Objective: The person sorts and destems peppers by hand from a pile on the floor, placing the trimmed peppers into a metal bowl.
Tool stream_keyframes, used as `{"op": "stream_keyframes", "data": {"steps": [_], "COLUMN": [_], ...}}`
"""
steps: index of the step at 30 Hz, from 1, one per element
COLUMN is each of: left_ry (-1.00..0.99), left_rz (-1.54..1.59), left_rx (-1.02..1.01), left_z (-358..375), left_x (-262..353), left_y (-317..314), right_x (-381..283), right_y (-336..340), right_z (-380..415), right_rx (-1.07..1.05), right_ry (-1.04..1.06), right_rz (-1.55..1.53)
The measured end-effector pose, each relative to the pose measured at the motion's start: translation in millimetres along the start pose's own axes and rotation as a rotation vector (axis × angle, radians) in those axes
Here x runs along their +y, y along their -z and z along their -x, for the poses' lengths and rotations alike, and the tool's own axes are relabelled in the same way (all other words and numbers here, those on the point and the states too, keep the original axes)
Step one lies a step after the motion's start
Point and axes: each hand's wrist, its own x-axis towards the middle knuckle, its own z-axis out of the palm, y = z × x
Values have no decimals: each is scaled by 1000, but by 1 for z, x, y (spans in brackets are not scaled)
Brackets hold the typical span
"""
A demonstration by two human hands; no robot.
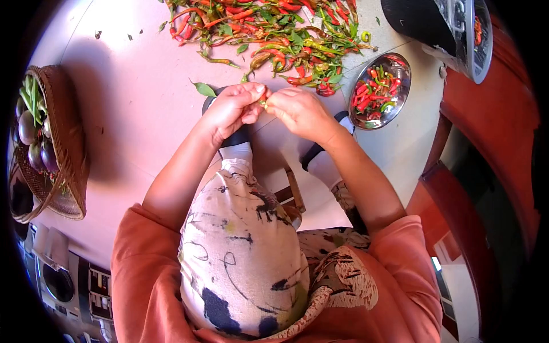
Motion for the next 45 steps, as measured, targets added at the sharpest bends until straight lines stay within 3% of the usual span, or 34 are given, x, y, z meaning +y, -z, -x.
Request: {"op": "stream_keyframes", "data": {"steps": [3,5,8,11,12,14,17,19,21,23,25,27,29,33,40,43,45], "left_ry": [43,12,-88,-77,-79,-102,-107,-124,-120,-115,-173,-201,-230,-250,-205,-102,-112], "left_rz": [19,4,-147,-141,-127,-86,-79,-80,-129,-176,-169,-122,-71,10,144,168,184], "left_rx": [-27,-108,-77,-103,-129,-107,-4,30,64,100,150,138,131,133,-23,-76,-72], "left_z": [-9,-14,-24,-23,-23,-25,-26,-27,-27,-27,-25,-24,-20,-15,5,8,8], "left_x": [-7,5,17,22,24,20,18,15,12,11,13,17,20,22,36,35,35], "left_y": [7,11,17,13,10,9,4,6,7,7,-3,-15,-29,-38,-42,-37,-36], "right_x": [-1,6,47,80,79,76,78,71,62,58,36,28,25,15,-5,-8,-5], "right_y": [-2,13,29,37,36,27,17,20,29,36,44,40,31,16,26,34,37], "right_z": [-3,-6,-13,-31,-38,-55,-64,-68,-62,-56,-49,-43,-36,-30,-34,-38,-41], "right_rx": [-31,-117,175,247,246,262,233,190,208,235,151,150,189,339,379,323,217], "right_ry": [162,-294,-582,-531,-529,-403,-362,-431,-575,-531,-787,-774,-622,-592,-482,-373,-208], "right_rz": [-85,-413,-500,-50,-51,307,540,501,209,193,-541,-686,-939,-1037,-861,-811,-581]}}
